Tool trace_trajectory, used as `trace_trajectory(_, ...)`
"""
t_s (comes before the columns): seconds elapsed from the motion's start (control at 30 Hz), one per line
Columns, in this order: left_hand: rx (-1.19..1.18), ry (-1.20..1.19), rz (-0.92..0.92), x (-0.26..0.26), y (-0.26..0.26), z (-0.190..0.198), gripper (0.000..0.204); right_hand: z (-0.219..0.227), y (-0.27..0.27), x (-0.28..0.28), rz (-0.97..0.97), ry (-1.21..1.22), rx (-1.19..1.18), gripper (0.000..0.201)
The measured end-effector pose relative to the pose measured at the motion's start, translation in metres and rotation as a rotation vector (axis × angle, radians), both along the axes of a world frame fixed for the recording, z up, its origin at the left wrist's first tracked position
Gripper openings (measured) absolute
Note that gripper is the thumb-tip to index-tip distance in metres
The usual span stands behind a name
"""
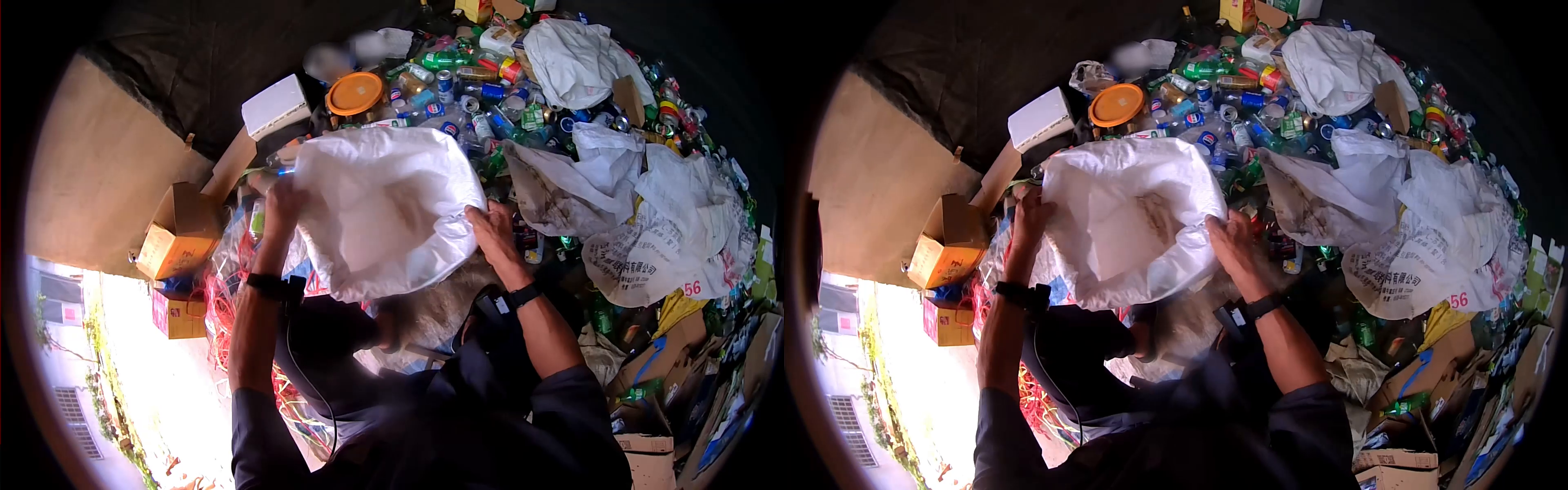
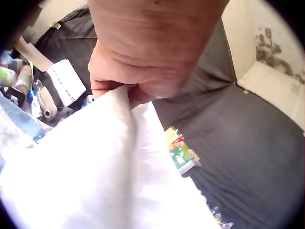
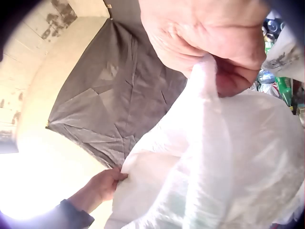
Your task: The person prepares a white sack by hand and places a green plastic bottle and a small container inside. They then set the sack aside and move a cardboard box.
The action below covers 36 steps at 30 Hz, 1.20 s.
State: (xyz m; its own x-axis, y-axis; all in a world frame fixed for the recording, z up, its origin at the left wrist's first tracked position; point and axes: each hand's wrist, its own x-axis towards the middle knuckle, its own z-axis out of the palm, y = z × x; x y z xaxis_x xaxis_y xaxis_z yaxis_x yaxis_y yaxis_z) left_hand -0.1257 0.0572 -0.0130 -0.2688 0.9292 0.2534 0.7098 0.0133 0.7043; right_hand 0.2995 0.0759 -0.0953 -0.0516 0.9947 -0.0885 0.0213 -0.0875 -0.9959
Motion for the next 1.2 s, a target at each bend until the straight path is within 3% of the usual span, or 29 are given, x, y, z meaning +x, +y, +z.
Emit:
trace_trajectory(0.1,-0.003,-0.068,0.005,0.04,-0.013,0.061,0.031,0.051,-0.019,-0.015,-0.005,0.142,-0.021,0.019)
trace_trajectory(0.13,0.002,-0.09,0.005,0.038,-0.01,0.069,0.035,0.059,-0.018,-0.018,-0.02,0.126,-0.02,0.017)
trace_trajectory(0.17,0.049,0.065,0.053,0.023,-0.004,0.065,0.041,0.055,-0.013,-0.024,-0.02,0.208,0.018,0.015)
trace_trajectory(0.27,0.033,0.021,0.036,0.027,-0.009,0.096,0.047,0.078,-0.017,-0.031,-0.009,0.465,0.012,0.01)
trace_trajectory(0.3,0.076,0.052,0.035,0.035,-0.012,0.107,0.046,0.066,-0.014,-0.027,0.065,0.35,0.09,0.013)
trace_trajectory(0.33,0.05,0.022,0.047,0.027,-0.011,0.109,0.041,0.087,-0.02,-0.025,0.046,0.363,0.116,0.019)
trace_trajectory(0.37,0.143,-0.131,-0.026,0.025,-0.012,0.105,0.04,0.091,-0.02,-0.024,0.056,0.38,0.135,0.018)
trace_trajectory(0.4,0.188,-0.174,0.019,0.036,-0.014,0.103,0.034,0.077,-0.014,-0.028,0.018,0.443,0.2,0.016)
trace_trajectory(0.47,0.004,-0.062,0.053,-0.004,-0.006,0.045,0.033,0.064,-0.008,-0.028,-0.082,0.207,0.015,0.015)
trace_trajectory(0.53,-0.306,-0.26,0.124,-0.036,0.003,-0.027,0.021,0.037,-0.011,-0.033,-0.039,0.328,-0.087,0.016)
trace_trajectory(0.57,-0.346,-0.17,0.169,-0.018,-0.004,-0.023,0.022,0.024,-0.01,-0.034,0.011,0.454,-0.195,0.018)
trace_trajectory(0.6,-0.226,-0.264,0.093,-0.002,-0.015,-0.02,0.026,0.014,-0.008,-0.034,0.003,0.455,-0.19,0.018)
trace_trajectory(0.67,-0.242,-0.36,0.043,0.029,-0.025,0.001,0.027,0.001,-0.006,-0.038,-0.026,0.325,-0.205,0.019)
trace_trajectory(0.83,-0.241,-0.227,-0.028,0.029,-0.044,0.005,0.046,-0.011,0.002,-0.052,-0.102,0.143,-0.103,0.017)
trace_trajectory(0.9,-0.27,-0.209,-0.053,0.026,-0.051,-0.003,0.052,-0.011,0.0,-0.054,-0.073,0.371,-0.171,0.016)
trace_trajectory(0.97,-0.269,-0.184,0.043,0.013,-0.058,-0.027,0.065,-0.002,-0.003,-0.051,-0.082,0.386,-0.206,0.016)
trace_trajectory(1.0,-0.271,-0.186,0.036,0.016,-0.062,-0.025,0.065,0.003,-0.005,-0.05,-0.081,0.405,-0.242,0.016)
trace_trajectory(1.07,-0.517,-0.283,0.148,0.025,-0.071,-0.012,0.075,0.01,-0.009,-0.047,-0.064,0.459,-0.278,0.015)
trace_trajectory(1.2,-0.551,-0.312,0.109,0.041,-0.073,0.0,0.073,0.013,-0.011,-0.048,-0.082,0.421,-0.258,0.02)
